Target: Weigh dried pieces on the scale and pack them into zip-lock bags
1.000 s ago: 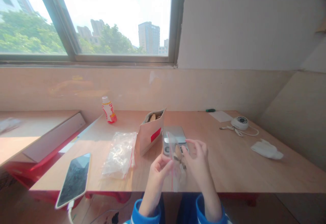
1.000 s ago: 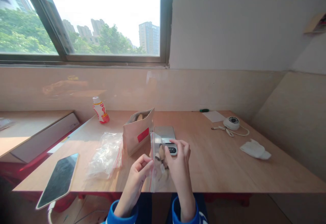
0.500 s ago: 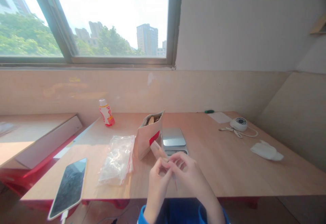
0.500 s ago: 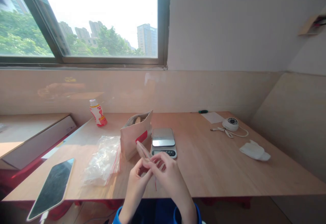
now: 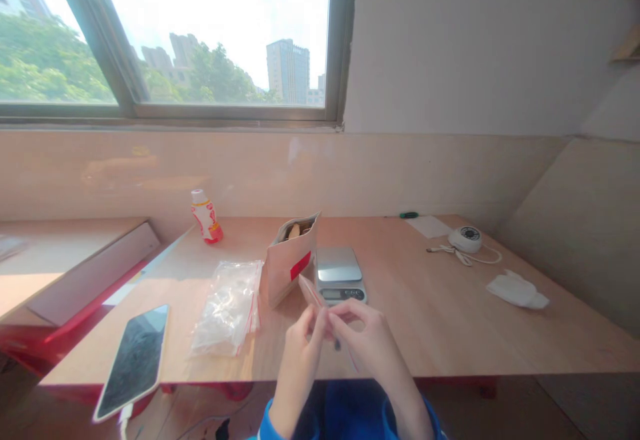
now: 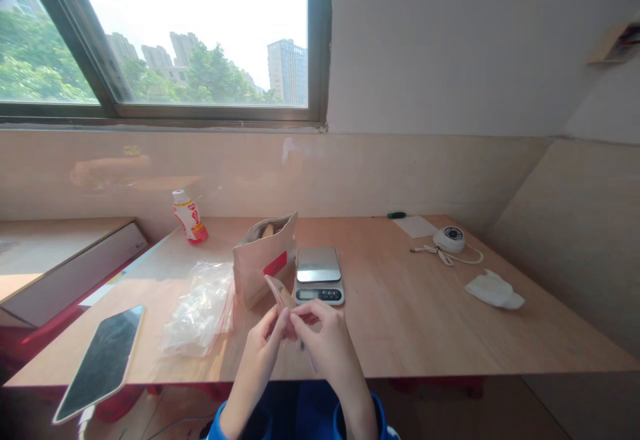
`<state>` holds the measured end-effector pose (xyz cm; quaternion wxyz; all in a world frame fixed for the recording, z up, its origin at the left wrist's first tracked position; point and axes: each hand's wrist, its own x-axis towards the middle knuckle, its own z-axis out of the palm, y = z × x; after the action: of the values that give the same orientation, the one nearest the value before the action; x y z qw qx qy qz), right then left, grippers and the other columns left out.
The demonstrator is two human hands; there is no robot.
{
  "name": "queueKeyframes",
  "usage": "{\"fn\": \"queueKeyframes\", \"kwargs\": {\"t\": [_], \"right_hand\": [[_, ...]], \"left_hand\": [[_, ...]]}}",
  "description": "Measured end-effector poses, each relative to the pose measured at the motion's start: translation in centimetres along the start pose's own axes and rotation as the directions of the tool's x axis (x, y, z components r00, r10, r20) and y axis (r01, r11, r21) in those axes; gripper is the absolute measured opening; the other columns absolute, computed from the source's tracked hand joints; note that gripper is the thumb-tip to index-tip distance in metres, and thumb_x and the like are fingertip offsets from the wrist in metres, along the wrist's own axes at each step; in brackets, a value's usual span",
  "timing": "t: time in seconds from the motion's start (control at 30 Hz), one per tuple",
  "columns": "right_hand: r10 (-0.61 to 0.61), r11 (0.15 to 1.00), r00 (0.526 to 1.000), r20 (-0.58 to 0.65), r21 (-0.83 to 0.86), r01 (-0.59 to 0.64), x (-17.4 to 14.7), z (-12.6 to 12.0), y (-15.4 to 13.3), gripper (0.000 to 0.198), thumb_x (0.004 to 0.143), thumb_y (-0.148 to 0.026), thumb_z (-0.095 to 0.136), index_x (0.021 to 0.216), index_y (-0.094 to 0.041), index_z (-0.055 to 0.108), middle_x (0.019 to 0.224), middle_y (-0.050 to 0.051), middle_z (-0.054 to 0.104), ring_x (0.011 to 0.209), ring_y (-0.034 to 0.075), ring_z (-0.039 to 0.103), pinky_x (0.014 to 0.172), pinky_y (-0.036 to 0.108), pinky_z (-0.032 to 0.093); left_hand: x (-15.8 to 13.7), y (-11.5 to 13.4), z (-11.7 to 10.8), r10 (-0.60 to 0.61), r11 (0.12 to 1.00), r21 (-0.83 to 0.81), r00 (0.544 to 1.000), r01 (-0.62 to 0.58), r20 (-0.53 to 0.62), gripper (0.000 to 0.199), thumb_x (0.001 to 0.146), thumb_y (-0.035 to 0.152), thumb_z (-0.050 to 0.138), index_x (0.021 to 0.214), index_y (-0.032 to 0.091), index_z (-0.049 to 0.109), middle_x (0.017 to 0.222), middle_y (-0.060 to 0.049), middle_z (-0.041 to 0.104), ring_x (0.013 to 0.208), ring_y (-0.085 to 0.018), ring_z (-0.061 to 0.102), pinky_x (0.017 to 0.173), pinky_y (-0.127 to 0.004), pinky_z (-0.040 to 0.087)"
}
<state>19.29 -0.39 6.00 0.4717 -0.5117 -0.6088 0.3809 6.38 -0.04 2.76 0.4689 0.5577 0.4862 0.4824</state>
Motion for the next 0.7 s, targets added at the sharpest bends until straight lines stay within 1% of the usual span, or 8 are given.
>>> {"fn": "queueKeyframes", "kwargs": {"t": [0.2,0.3,0.37,0.43,0.5,0.53,0.6,0.7], "right_hand": [[0.048,0.992,0.999,-0.003,0.12,-0.048,0.0,0.8,0.5,0.024,0.076,-0.039,0.065,0.067,-0.017,0.069,0.067,0.003,0.068,0.063,0.016,0.064,0.056,0.024,0.05],[0.056,0.989,0.998,-0.035,0.14,-0.05,0.0,1.2,0.5,0.028,0.076,-0.044,0.064,0.07,-0.017,0.069,0.068,0.004,0.069,0.063,0.017,0.065,0.054,0.024,0.051],[0.048,0.992,0.992,-0.115,0.124,-0.034,0.2,1.0,0.6,0.029,0.075,-0.045,0.065,0.07,-0.017,0.068,0.068,0.005,0.069,0.062,0.018,0.065,0.054,0.025,0.051],[0.078,0.993,0.945,-0.317,0.11,-0.044,0.6,0.2,1.1,0.031,0.075,-0.047,0.064,0.072,-0.016,0.067,0.065,0.005,0.068,0.059,0.018,0.065,0.054,0.026,0.051],[0.106,0.992,0.846,-0.523,0.112,-0.055,0.9,-1.1,1.8,0.033,0.074,-0.049,0.064,0.076,-0.016,0.066,0.066,0.006,0.069,0.061,0.02,0.066,0.056,0.028,0.052],[0.108,0.991,0.82,-0.562,0.124,-0.046,1.0,-1.6,2.1,0.033,0.073,-0.049,0.066,0.078,-0.016,0.065,0.07,0.007,0.07,0.065,0.02,0.067,0.06,0.029,0.053],[0.107,0.983,0.833,-0.543,0.182,-0.007,1.1,-2.5,2.3,0.034,0.071,-0.048,0.068,0.082,-0.016,0.065,0.079,0.008,0.072,0.072,0.022,0.068,0.066,0.031,0.054],[0.117,0.951,0.859,-0.499,0.305,0.048,0.7,-2.6,1.6,0.034,0.072,-0.048,0.068,0.085,-0.017,0.063,0.084,0.009,0.072,0.072,0.021,0.069,0.066,0.032,0.055]], "left_hand": [[-0.3,0.0,-0.5,0.023,1.0,0.003,0.999,-0.023,-0.024,0.04,0.084,0.053,0.045,0.066,0.018,0.054,0.058,0.0,0.053,0.06,-0.016,0.051,0.06,-0.025,0.039],[-0.4,0.3,-0.3,0.046,0.999,0.006,0.998,-0.046,-0.048,0.04,0.084,0.052,0.046,0.066,0.017,0.055,0.056,0.001,0.051,0.058,-0.014,0.048,0.057,-0.024,0.037],[-0.6,0.7,-0.1,0.04,0.998,0.048,0.995,-0.036,-0.096,0.039,0.082,0.051,0.048,0.064,0.017,0.054,0.054,0.002,0.049,0.055,-0.013,0.045,0.053,-0.023,0.035],[-0.9,1.2,-0.1,0.028,0.995,0.096,0.989,-0.014,-0.148,0.039,0.08,0.05,0.05,0.059,0.018,0.051,0.052,0.003,0.044,0.053,-0.012,0.041,0.051,-0.022,0.032],[-1.1,1.5,-0.3,0.032,0.99,0.139,0.985,-0.008,-0.169,0.042,0.08,0.051,0.05,0.054,0.018,0.045,0.05,0.003,0.04,0.052,-0.011,0.039,0.05,-0.022,0.03],[-1.2,1.5,-0.5,0.04,0.989,0.148,0.986,-0.017,-0.16,0.043,0.08,0.052,0.049,0.053,0.019,0.043,0.049,0.003,0.04,0.052,-0.011,0.04,0.051,-0.022,0.03],[-1.1,1.2,-0.9,0.059,0.992,0.115,0.992,-0.046,-0.108,0.046,0.082,0.054,0.046,0.052,0.018,0.044,0.051,0.002,0.043,0.053,-0.012,0.042,0.052,-0.022,0.032],[-0.4,-0.2,-0.9,0.079,0.994,-0.068,0.995,-0.084,-0.066,0.048,0.085,0.056,0.041,0.059,0.018,0.051,0.06,-0.002,0.054,0.06,-0.014,0.05,0.058,-0.024,0.04]]}}
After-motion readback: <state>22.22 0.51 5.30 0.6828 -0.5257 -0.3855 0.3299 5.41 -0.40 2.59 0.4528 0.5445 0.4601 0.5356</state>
